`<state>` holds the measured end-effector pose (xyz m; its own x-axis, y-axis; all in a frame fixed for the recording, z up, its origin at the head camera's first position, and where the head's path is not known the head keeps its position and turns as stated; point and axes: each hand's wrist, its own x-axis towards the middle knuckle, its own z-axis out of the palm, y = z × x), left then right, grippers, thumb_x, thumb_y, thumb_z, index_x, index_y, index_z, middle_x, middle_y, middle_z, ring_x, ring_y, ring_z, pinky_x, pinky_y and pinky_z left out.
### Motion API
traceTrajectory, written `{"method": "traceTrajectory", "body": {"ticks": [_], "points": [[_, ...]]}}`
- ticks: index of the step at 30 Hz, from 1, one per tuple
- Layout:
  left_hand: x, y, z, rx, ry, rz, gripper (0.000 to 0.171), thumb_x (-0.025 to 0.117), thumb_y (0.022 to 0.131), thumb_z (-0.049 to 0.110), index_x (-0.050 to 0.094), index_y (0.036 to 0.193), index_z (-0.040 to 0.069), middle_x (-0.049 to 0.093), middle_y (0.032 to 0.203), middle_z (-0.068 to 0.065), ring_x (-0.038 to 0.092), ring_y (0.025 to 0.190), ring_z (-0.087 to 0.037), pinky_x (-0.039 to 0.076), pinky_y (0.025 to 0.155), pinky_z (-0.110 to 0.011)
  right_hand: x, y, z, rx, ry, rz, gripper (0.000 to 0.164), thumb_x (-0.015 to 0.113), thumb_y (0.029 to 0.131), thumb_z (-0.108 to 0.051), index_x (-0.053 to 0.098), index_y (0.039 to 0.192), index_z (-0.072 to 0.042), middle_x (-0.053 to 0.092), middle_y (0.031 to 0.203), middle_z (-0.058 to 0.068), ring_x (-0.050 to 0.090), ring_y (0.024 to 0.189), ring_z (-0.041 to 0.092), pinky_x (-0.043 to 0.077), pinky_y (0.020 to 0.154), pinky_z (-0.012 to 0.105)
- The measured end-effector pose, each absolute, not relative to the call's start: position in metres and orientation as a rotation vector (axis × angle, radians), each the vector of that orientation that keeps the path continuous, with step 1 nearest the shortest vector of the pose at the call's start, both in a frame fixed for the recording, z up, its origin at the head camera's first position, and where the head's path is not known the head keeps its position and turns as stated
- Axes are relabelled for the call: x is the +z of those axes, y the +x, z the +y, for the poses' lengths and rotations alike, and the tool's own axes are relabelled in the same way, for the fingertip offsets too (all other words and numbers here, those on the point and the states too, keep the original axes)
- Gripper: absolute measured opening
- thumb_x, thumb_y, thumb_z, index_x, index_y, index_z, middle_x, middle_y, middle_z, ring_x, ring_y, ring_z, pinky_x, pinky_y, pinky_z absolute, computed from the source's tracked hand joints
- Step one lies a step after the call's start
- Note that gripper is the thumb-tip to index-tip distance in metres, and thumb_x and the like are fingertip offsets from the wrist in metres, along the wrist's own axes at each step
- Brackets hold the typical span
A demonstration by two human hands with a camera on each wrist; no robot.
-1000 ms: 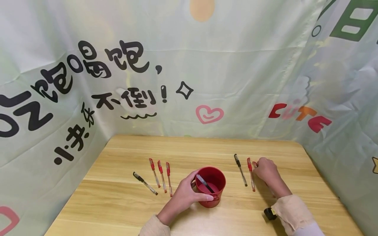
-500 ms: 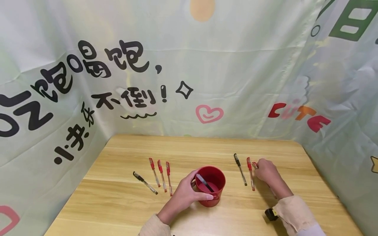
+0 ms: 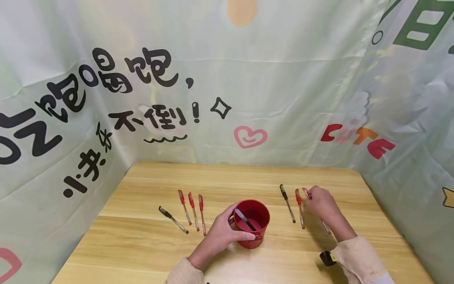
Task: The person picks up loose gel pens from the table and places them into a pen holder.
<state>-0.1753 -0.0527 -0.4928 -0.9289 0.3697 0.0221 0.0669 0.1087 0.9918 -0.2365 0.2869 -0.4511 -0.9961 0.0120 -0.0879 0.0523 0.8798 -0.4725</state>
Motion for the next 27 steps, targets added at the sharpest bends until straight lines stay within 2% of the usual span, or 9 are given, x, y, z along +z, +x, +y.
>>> {"method": "traceTrajectory", "body": {"ticks": [3, 6, 9, 11, 16, 21, 27], "points": [[-0.492, -0.175, -0.053, 1.907, 0.437, 2.152, 0.088, 0.097, 0.072, 0.031, 0.052, 0.147, 0.036, 0.063, 0.142, 0.006, 0.059, 0.133, -0.024, 0.055, 0.106, -0.042, -0.444, -0.236, 0.283, -0.743, 0.047, 2.993, 0.024, 0.053, 0.093, 0.0, 0.044, 0.073, -0.009, 0.036, 0.066, 0.002, 0.034, 0.059, 0.015, 0.033, 0.054, 0.03], [-0.491, -0.174, -0.053, 1.915, 0.439, 2.148, 0.088, 0.097, 0.072, 0.03, 0.052, 0.148, 0.035, 0.063, 0.142, 0.005, 0.059, 0.133, -0.025, 0.055, 0.107, -0.044, -0.436, -0.235, 0.277, -0.735, 0.016, 3.053, 0.011, 0.058, 0.097, -0.005, 0.058, 0.089, 0.003, 0.056, 0.076, 0.013, 0.047, 0.064, 0.02, 0.04, 0.057, 0.032], [-0.49, -0.174, -0.053, 1.926, 0.443, 2.138, 0.088, 0.097, 0.072, 0.03, 0.052, 0.148, 0.035, 0.063, 0.143, 0.004, 0.059, 0.133, -0.026, 0.055, 0.108, -0.045, -0.429, -0.233, 0.271, -0.745, -0.02, 3.106, 0.022, 0.062, 0.1, -0.01, 0.062, 0.107, 0.01, 0.067, 0.092, 0.022, 0.056, 0.071, 0.023, 0.047, 0.061, 0.035], [-0.49, -0.174, -0.053, 1.93, 0.443, 2.134, 0.088, 0.097, 0.072, 0.029, 0.052, 0.148, 0.035, 0.063, 0.143, 0.004, 0.059, 0.133, -0.026, 0.055, 0.108, -0.045, -0.423, -0.231, 0.266, -0.77, -0.041, 3.127, 0.025, 0.064, 0.1, -0.012, 0.063, 0.111, 0.01, 0.069, 0.096, 0.022, 0.059, 0.073, 0.024, 0.049, 0.062, 0.035], [-0.49, -0.174, -0.052, 1.937, 0.449, 2.123, 0.088, 0.097, 0.072, 0.028, 0.052, 0.148, 0.035, 0.063, 0.143, 0.004, 0.059, 0.134, -0.026, 0.055, 0.108, -0.046, -0.413, -0.228, 0.255, -0.851, -0.08, 3.155, 0.024, 0.064, 0.099, -0.014, 0.065, 0.112, 0.007, 0.07, 0.093, 0.018, 0.059, 0.073, 0.022, 0.048, 0.062, 0.034], [-0.491, -0.174, -0.053, 1.945, 0.453, 2.104, 0.089, 0.097, 0.072, 0.028, 0.052, 0.148, 0.034, 0.062, 0.144, 0.001, 0.059, 0.134, -0.027, 0.053, 0.11, -0.046, -0.404, -0.222, 0.244, -0.919, -0.101, 3.193, 0.027, 0.065, 0.1, -0.015, 0.066, 0.119, 0.005, 0.073, 0.099, 0.018, 0.065, 0.079, 0.022, 0.054, 0.069, 0.038], [-0.492, -0.174, -0.053, 1.948, 0.457, 2.102, 0.089, 0.097, 0.072, 0.027, 0.052, 0.148, 0.033, 0.062, 0.145, 0.0, 0.059, 0.135, -0.027, 0.052, 0.111, -0.047, -0.392, -0.214, 0.232, -0.996, -0.161, 3.247, 0.024, 0.065, 0.101, -0.018, 0.068, 0.118, -0.001, 0.074, 0.099, 0.016, 0.066, 0.077, 0.022, 0.055, 0.069, 0.039]]}}
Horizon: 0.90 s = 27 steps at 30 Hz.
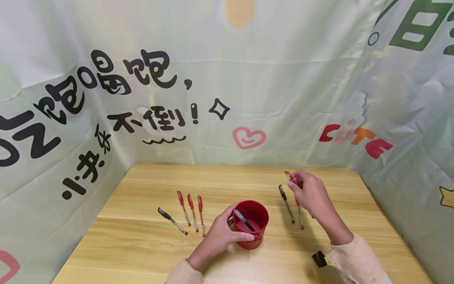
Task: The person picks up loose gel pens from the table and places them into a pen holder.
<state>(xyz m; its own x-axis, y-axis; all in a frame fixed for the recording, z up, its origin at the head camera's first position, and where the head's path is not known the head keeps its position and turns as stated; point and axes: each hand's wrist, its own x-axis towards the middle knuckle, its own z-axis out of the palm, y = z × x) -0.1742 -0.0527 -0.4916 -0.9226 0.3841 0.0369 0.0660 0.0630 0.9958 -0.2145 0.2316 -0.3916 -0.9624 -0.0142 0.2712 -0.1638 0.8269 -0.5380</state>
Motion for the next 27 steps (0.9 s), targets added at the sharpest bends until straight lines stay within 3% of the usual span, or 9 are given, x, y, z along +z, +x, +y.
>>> {"method": "traceTrajectory", "body": {"ticks": [6, 14, 27], "points": [[-0.49, -0.174, -0.053, 1.944, 0.448, 2.112, 0.089, 0.097, 0.072, 0.027, 0.052, 0.148, 0.034, 0.062, 0.144, 0.0, 0.059, 0.134, -0.027, 0.053, 0.11, -0.048, -0.384, -0.211, 0.221, 0.899, 0.166, -2.722, 0.023, 0.066, 0.101, -0.016, 0.067, 0.12, -0.004, 0.073, 0.097, 0.013, 0.065, 0.08, 0.022, 0.052, 0.068, 0.034], [-0.489, -0.173, -0.053, 1.935, 0.442, 2.118, 0.088, 0.097, 0.071, 0.028, 0.053, 0.148, 0.034, 0.063, 0.144, 0.002, 0.059, 0.134, -0.025, 0.053, 0.11, -0.045, -0.377, -0.205, 0.209, 0.994, 0.208, -2.632, 0.026, 0.071, 0.098, -0.013, 0.067, 0.122, -0.004, 0.074, 0.105, 0.016, 0.071, 0.093, 0.031, 0.061, 0.082, 0.05], [-0.491, -0.173, -0.053, 1.92, 0.44, 2.129, 0.088, 0.096, 0.073, 0.03, 0.052, 0.148, 0.035, 0.062, 0.144, 0.002, 0.059, 0.135, -0.026, 0.053, 0.111, -0.046, -0.371, -0.193, 0.187, 1.045, 0.341, -2.481, 0.022, 0.077, 0.092, -0.005, 0.069, 0.113, -0.007, 0.072, 0.095, 0.007, 0.069, 0.087, 0.021, 0.063, 0.084, 0.046]]}}
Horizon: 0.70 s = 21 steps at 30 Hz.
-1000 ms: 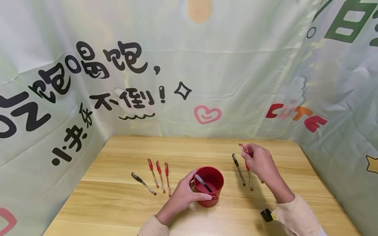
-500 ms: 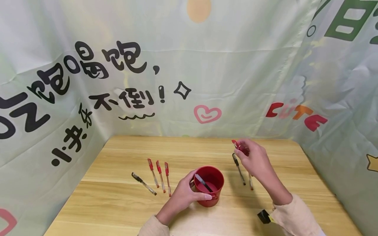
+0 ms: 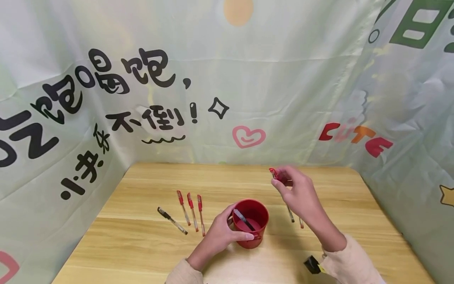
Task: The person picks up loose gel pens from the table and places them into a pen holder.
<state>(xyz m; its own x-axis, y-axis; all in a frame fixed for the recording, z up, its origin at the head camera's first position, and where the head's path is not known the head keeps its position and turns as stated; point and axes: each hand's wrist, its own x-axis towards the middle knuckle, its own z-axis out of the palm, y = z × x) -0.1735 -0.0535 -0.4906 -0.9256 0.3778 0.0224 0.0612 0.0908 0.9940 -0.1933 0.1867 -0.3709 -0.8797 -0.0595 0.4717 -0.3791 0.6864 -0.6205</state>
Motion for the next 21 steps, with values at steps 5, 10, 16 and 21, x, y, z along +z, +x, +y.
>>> {"method": "traceTrajectory", "body": {"ticks": [5, 10, 16, 21], "points": [[-0.492, -0.173, -0.055, 1.913, 0.449, 2.126, 0.088, 0.096, 0.073, 0.031, 0.052, 0.149, 0.033, 0.062, 0.144, 0.0, 0.059, 0.135, -0.026, 0.052, 0.112, -0.045, -0.37, -0.191, 0.181, 1.051, 0.371, -2.451, 0.024, 0.079, 0.09, -0.005, 0.069, 0.113, -0.008, 0.072, 0.095, 0.005, 0.07, 0.088, 0.019, 0.064, 0.084, 0.045], [-0.49, -0.174, -0.054, 1.911, 0.458, 2.138, 0.088, 0.096, 0.074, 0.031, 0.051, 0.15, 0.033, 0.062, 0.145, 0.002, 0.059, 0.135, -0.024, 0.052, 0.112, -0.044, -0.366, -0.187, 0.174, 1.117, 0.425, -2.389, 0.027, 0.08, 0.09, -0.006, 0.069, 0.115, -0.007, 0.072, 0.099, 0.005, 0.072, 0.091, 0.019, 0.064, 0.085, 0.043], [-0.489, -0.174, -0.053, 1.912, 0.469, 2.143, 0.088, 0.096, 0.074, 0.03, 0.051, 0.15, 0.033, 0.063, 0.144, 0.004, 0.059, 0.134, -0.022, 0.053, 0.111, -0.04, -0.365, -0.183, 0.164, 1.187, 0.498, -2.316, 0.026, 0.082, 0.087, -0.005, 0.069, 0.11, -0.009, 0.07, 0.094, 0.0, 0.069, 0.087, 0.011, 0.063, 0.078, 0.025], [-0.49, -0.174, -0.054, 1.911, 0.479, 2.148, 0.087, 0.095, 0.074, 0.031, 0.051, 0.149, 0.034, 0.063, 0.143, 0.007, 0.059, 0.134, -0.019, 0.052, 0.111, -0.037, -0.37, -0.183, 0.156, 1.24, 0.554, -2.295, 0.025, 0.082, 0.087, -0.003, 0.07, 0.108, -0.008, 0.07, 0.092, -0.001, 0.068, 0.084, 0.008, 0.062, 0.078, 0.021]]}}
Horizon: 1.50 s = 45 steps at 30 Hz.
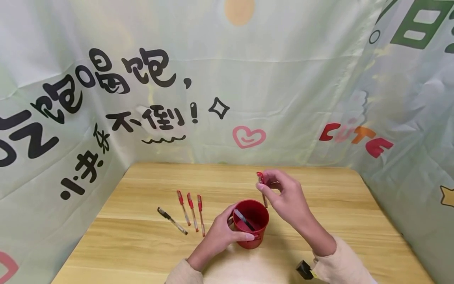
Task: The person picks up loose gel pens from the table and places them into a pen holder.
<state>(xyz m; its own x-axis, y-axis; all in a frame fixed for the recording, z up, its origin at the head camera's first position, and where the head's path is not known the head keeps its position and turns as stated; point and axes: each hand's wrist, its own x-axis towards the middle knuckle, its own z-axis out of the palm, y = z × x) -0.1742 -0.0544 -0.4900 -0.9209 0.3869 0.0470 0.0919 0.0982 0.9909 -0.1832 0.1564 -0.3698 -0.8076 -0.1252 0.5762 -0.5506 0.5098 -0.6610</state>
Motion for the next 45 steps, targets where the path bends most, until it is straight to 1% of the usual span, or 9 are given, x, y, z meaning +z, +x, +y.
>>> {"method": "traceTrajectory", "body": {"ticks": [7, 11, 15, 21, 27, 32, 39, 45], "points": [[-0.491, -0.174, -0.055, 1.898, 0.485, 2.163, 0.086, 0.095, 0.075, 0.032, 0.051, 0.149, 0.035, 0.062, 0.143, 0.01, 0.059, 0.133, -0.015, 0.051, 0.109, -0.027, -0.378, -0.186, 0.147, 1.247, 0.584, -2.34, 0.025, 0.083, 0.086, -0.007, 0.071, 0.108, -0.012, 0.072, 0.091, -0.003, 0.07, 0.083, 0.007, 0.064, 0.077, 0.026], [-0.491, -0.174, -0.055, 1.891, 0.486, 2.163, 0.086, 0.094, 0.076, 0.033, 0.05, 0.149, 0.036, 0.062, 0.144, 0.01, 0.059, 0.133, -0.015, 0.051, 0.109, -0.026, -0.387, -0.189, 0.143, 1.239, 0.611, -2.358, 0.025, 0.082, 0.087, -0.008, 0.071, 0.109, -0.012, 0.072, 0.09, -0.003, 0.069, 0.081, 0.007, 0.065, 0.076, 0.028], [-0.492, -0.174, -0.056, 1.888, 0.486, 2.163, 0.086, 0.094, 0.076, 0.033, 0.049, 0.15, 0.036, 0.061, 0.145, 0.008, 0.06, 0.133, -0.016, 0.052, 0.108, -0.027, -0.397, -0.191, 0.14, 1.195, 0.626, -2.386, 0.023, 0.082, 0.088, -0.008, 0.071, 0.109, -0.011, 0.072, 0.09, -0.002, 0.07, 0.082, 0.009, 0.064, 0.074, 0.026], [-0.493, -0.175, -0.055, 1.869, 0.487, 2.189, 0.084, 0.094, 0.076, 0.035, 0.05, 0.149, 0.037, 0.061, 0.145, 0.008, 0.059, 0.133, -0.015, 0.051, 0.107, -0.023, -0.406, -0.193, 0.136, 1.14, 0.632, -2.432, 0.021, 0.082, 0.088, -0.012, 0.071, 0.106, -0.009, 0.074, 0.091, 0.001, 0.073, 0.083, 0.012, 0.062, 0.073, 0.021], [-0.493, -0.175, -0.056, 1.869, 0.498, 2.187, 0.084, 0.093, 0.077, 0.035, 0.049, 0.149, 0.037, 0.061, 0.146, 0.007, 0.061, 0.131, -0.015, 0.051, 0.107, -0.025, -0.411, -0.192, 0.133, 1.147, 0.632, -2.521, 0.015, 0.082, 0.088, -0.012, 0.072, 0.1, -0.011, 0.074, 0.09, -0.001, 0.073, 0.08, 0.011, 0.061, 0.071, 0.019], [-0.494, -0.176, -0.056, 1.875, 0.5, 2.172, 0.085, 0.093, 0.078, 0.034, 0.049, 0.15, 0.036, 0.061, 0.145, 0.004, 0.061, 0.131, -0.017, 0.052, 0.106, -0.027, -0.417, -0.192, 0.131, 1.142, 0.649, -2.553, 0.013, 0.083, 0.087, -0.01, 0.073, 0.094, -0.012, 0.075, 0.086, -0.001, 0.072, 0.077, 0.007, 0.059, 0.067, 0.016], [-0.494, -0.176, -0.057, 1.875, 0.489, 2.155, 0.086, 0.092, 0.079, 0.034, 0.047, 0.152, 0.035, 0.061, 0.146, 0.003, 0.061, 0.131, -0.018, 0.053, 0.106, -0.029, -0.424, -0.193, 0.13, 1.08, 0.68, -2.583, 0.01, 0.083, 0.087, -0.009, 0.075, 0.093, -0.01, 0.075, 0.085, 0.0, 0.071, 0.075, 0.006, 0.056, 0.067, 0.012], [-0.492, -0.175, -0.056, 1.856, 0.465, 2.174, 0.085, 0.092, 0.078, 0.036, 0.047, 0.151, 0.037, 0.06, 0.146, 0.005, 0.06, 0.131, -0.017, 0.053, 0.106, -0.032, -0.424, -0.192, 0.129, 0.952, 0.705, -2.592, 0.009, 0.084, 0.086, -0.01, 0.077, 0.091, -0.011, 0.076, 0.086, 0.0, 0.072, 0.077, 0.008, 0.057, 0.066, 0.014]]}}
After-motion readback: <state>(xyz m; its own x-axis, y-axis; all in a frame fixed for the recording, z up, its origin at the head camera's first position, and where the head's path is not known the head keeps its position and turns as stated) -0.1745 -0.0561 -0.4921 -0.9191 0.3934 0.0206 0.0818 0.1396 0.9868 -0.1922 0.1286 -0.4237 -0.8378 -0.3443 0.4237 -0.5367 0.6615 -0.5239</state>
